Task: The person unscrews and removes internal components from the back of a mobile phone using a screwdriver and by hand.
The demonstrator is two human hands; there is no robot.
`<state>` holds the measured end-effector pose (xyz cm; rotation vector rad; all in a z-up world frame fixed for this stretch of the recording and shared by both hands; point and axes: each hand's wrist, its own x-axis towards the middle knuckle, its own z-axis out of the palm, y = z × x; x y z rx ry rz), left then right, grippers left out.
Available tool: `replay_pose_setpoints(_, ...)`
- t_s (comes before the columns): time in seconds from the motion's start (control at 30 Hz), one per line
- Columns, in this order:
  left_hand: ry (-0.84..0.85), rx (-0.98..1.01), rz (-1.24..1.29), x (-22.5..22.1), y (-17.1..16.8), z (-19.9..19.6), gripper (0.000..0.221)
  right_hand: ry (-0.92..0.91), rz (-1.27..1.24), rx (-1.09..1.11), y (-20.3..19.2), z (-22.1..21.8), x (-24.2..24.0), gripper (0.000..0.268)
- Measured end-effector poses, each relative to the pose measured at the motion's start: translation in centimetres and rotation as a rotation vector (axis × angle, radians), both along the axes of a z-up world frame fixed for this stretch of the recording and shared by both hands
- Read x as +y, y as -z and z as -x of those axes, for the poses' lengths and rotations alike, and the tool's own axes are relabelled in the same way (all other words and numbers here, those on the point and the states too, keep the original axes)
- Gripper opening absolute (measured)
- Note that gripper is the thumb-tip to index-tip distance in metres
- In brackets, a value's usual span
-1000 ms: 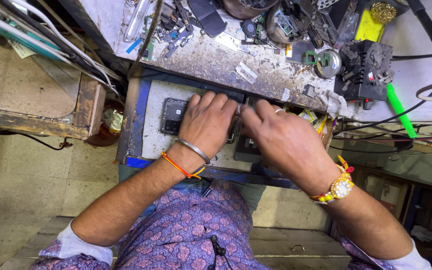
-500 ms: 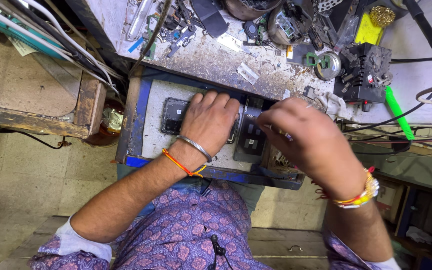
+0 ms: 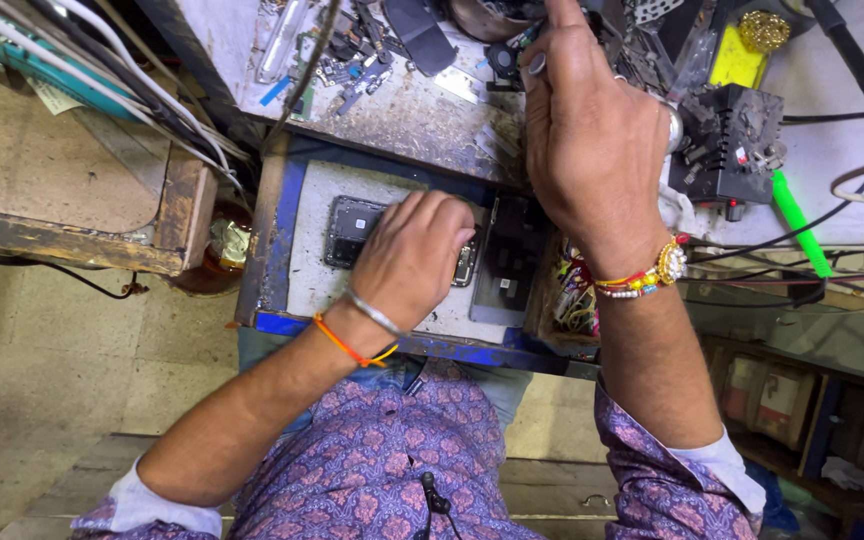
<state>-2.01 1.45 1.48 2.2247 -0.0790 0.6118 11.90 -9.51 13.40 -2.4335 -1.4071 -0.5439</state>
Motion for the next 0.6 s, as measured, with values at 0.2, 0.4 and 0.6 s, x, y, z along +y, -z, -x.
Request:
replay_pose_setpoints(0.2,0.051,0.121,0.417,0.8,-0.2,2.4,0.013,0.004,0.015,0.028,1.4,-0.9,-0.4,0.038)
replay_pose_setpoints(0.4,0.027,0.132,0.381,0.6,-0.4,3.1,0.016,-0.001,0.028,0.056,1.4,-1.2,0.0,0.031)
replay_pose_setpoints(0.6,0.030,0.066,0.290,0.2,-1.0,2.9,0.021,-0.073,-0.119,0.093,0.1,0.0,-1.6,0.014)
